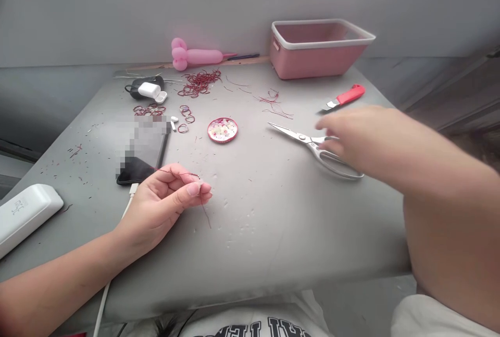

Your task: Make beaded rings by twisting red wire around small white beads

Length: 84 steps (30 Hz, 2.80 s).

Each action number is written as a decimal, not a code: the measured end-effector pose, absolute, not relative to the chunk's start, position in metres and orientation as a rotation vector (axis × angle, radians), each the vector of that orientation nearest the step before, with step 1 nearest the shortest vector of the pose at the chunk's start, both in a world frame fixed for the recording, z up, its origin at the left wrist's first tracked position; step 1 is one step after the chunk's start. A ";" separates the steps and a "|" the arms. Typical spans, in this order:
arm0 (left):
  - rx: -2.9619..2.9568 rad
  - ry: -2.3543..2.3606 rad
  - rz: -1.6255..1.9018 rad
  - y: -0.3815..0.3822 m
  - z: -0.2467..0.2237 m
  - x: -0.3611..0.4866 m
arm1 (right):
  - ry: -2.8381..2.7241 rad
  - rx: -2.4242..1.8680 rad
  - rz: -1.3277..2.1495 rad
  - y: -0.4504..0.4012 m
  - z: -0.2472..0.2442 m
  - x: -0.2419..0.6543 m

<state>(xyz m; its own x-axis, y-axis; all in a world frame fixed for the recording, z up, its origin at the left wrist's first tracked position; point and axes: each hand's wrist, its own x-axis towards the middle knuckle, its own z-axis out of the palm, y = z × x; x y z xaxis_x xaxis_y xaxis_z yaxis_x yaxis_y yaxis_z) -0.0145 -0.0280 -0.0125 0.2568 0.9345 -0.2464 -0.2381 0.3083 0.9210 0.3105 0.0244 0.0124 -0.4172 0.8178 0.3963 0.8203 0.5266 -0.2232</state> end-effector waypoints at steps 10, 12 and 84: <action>0.886 0.949 0.968 -0.036 -0.010 -0.014 | -1.863 -1.182 1.418 -0.025 0.005 0.171; 0.893 0.962 0.970 -0.035 -0.009 -0.014 | -1.806 -1.139 1.457 -0.021 0.001 0.169; 1.975 0.878 1.070 -0.044 -0.004 -0.016 | -2.334 -0.423 -0.443 -0.039 0.013 0.196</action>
